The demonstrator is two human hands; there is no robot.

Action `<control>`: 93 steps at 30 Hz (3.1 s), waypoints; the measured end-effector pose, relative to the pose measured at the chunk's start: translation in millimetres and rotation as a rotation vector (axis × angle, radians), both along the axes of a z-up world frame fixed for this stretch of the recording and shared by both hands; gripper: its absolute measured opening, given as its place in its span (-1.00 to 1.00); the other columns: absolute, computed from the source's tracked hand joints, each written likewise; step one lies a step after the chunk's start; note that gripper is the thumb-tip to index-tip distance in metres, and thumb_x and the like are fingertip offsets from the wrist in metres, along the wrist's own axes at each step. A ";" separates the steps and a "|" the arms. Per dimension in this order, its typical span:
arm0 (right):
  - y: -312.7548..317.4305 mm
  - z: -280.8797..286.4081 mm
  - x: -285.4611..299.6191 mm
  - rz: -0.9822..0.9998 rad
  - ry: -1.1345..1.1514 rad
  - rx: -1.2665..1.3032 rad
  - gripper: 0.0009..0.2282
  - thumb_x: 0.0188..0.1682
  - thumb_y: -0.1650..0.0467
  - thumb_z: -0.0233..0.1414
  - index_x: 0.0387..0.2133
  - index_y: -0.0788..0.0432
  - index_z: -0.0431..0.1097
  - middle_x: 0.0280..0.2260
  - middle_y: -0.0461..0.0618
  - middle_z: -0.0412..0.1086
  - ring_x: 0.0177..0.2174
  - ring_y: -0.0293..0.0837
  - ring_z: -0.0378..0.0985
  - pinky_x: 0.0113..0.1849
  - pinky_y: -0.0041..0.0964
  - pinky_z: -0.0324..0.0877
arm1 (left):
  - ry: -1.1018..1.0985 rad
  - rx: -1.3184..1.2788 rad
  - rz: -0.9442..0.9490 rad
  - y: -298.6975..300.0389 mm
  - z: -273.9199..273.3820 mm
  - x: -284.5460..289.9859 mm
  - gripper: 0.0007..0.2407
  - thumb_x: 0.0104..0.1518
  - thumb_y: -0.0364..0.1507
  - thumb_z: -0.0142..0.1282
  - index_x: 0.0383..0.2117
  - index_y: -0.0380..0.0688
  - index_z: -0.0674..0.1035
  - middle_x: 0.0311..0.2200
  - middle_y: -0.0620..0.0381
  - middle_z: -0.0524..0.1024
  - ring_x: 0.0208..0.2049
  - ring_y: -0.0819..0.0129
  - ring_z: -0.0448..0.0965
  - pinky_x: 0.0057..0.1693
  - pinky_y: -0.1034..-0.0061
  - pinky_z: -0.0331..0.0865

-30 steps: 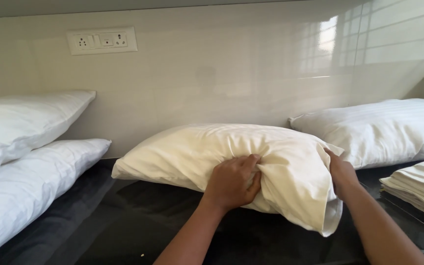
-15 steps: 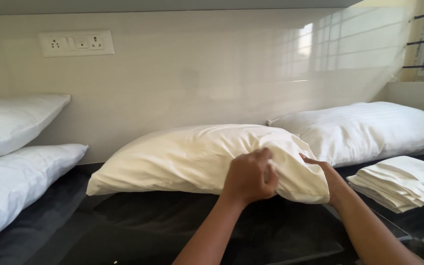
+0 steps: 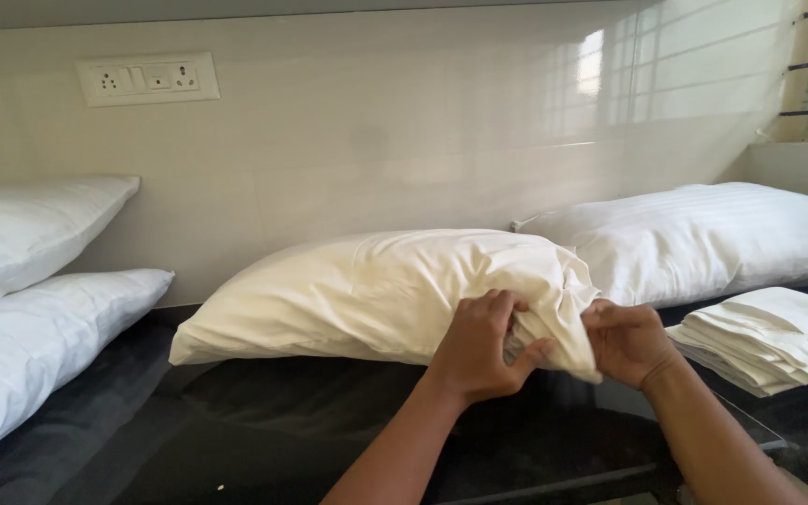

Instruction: The person inserts a white pillow into a white pillowcase on a black countertop. They use both hands to pull the pillowcase over the pillow, tucking the fabric into the corners and smoothing the surface to ensure a neat fit.

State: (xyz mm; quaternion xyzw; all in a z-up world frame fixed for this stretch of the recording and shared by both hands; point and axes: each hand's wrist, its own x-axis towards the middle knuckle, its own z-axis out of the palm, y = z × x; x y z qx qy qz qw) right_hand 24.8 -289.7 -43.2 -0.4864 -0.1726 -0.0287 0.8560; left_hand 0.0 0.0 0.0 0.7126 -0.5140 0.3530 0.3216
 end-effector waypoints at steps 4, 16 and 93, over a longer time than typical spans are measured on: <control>10.6 3.5 -5.8 0.184 -0.048 -0.215 -0.76 -0.11 0.48 0.02 -0.22 0.44 0.46 -0.38 0.21 0.56 -0.46 0.05 0.66 -0.48 -0.03 0.55 | 0.122 -0.004 -0.021 2.0 2.5 -3.0 -0.57 0.07 -0.11 0.26 -0.21 -0.26 0.52 -0.29 -0.06 0.58 -0.24 0.05 0.54 0.05 0.26 0.35; 35.6 8.1 -2.7 -0.202 0.036 -0.612 -0.86 -0.09 0.52 0.09 -0.57 0.43 0.50 -0.71 0.22 0.52 -0.79 0.01 0.53 -0.72 -0.20 0.38 | 0.175 0.073 0.043 -7.3 -5.8 24.3 -0.79 0.05 -0.38 0.19 -0.29 -0.25 0.52 -0.33 -0.06 0.59 -0.26 0.04 0.60 0.09 0.23 0.38; 26.6 31.5 106.2 -0.469 0.171 -0.419 -0.56 0.03 0.19 -0.09 0.17 0.03 0.29 -0.02 0.00 0.48 -0.12 -0.11 0.55 -0.13 -0.21 0.45 | 0.172 0.743 0.263 -19.3 102.0 97.2 -0.35 -0.07 -0.46 0.00 0.31 0.37 0.36 0.41 0.31 0.11 0.37 0.26 0.14 0.39 0.05 -0.06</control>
